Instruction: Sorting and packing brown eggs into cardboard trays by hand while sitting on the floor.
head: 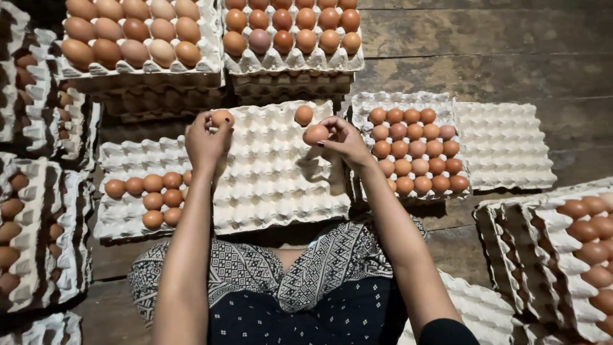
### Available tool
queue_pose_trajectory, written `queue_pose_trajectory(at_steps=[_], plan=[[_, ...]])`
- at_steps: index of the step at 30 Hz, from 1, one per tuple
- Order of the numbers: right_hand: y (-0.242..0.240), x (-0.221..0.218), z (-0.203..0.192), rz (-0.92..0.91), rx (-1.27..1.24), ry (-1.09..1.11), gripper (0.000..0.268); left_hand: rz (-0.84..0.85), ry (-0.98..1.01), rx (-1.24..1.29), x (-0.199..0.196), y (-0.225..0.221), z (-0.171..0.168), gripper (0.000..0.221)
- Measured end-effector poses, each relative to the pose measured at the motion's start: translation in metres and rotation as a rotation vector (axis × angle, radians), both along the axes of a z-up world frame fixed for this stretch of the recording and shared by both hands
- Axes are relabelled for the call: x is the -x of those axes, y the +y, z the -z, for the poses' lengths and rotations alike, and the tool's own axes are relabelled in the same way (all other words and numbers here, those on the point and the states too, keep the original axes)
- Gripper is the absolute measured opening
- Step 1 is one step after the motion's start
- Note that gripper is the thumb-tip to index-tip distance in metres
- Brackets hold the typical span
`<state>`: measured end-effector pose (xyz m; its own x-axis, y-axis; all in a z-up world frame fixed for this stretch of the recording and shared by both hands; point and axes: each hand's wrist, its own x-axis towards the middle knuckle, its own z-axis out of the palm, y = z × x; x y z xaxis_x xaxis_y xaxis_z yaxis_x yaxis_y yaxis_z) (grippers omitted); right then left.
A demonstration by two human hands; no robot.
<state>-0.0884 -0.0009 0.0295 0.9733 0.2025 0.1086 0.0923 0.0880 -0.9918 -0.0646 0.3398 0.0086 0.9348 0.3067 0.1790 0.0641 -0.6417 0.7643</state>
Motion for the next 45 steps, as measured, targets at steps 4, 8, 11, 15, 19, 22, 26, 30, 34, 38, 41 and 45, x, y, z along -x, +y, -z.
queue_pose_trajectory(at_steps=[4, 8, 11, 15, 19, 22, 26, 30, 34, 38, 41, 45], plan=[[-0.006, 0.016, -0.012, -0.079, -0.336, 0.073, 0.057, 0.028, 0.115, 1.105, 0.012, -0.033, -0.008, 0.040], [-0.011, 0.024, -0.014, -0.210, -0.573, 0.123, 0.060, 0.170, 0.257, 1.879, 0.044, -0.079, -0.058, 0.039], [-0.019, 0.027, -0.014, -0.277, -0.671, 0.104, 0.061, 0.277, 0.331, 1.962, 0.055, -0.109, -0.065, 0.037], [-0.045, 0.019, -0.007, -0.280, -0.636, 0.075, 0.063, 0.372, 0.408, 1.939, 0.053, -0.140, -0.059, 0.036], [-0.080, 0.016, -0.040, -0.166, -0.579, -0.009, 0.067, 0.464, 0.441, 1.839, 0.043, -0.159, -0.035, 0.038], [-0.130, 0.009, -0.049, -0.095, -0.474, 0.055, 0.041, 0.492, 0.453, 1.796, 0.036, -0.173, -0.023, 0.036], [-0.204, -0.006, 0.001, 0.536, -0.374, 0.043, 0.017, 0.528, 0.405, 1.542, 0.032, -0.201, -0.020, 0.045], [-0.282, -0.027, 0.064, 1.221, -0.087, 0.027, 0.035, 0.562, 0.275, 1.337, 0.008, -0.251, 0.010, 0.051], [-0.304, -0.036, 0.076, 1.335, 0.088, -0.049, 0.048, 0.565, 0.216, 1.160, -0.019, -0.294, 0.010, 0.048], [-0.294, -0.037, 0.062, 1.287, 0.604, 0.068, 0.042, 0.580, 0.156, 1.076, -0.035, -0.318, 0.003, 0.048], [-0.280, -0.035, 0.048, 1.134, 0.740, 0.127, 0.041, 0.571, 0.111, 1.030, -0.047, -0.328, 0.018, 0.049], [-0.283, -0.040, 0.054, 1.047, 0.887, 0.213, 0.043, 0.502, 0.095, 0.864, -0.055, -0.337, 0.018, 0.050]])
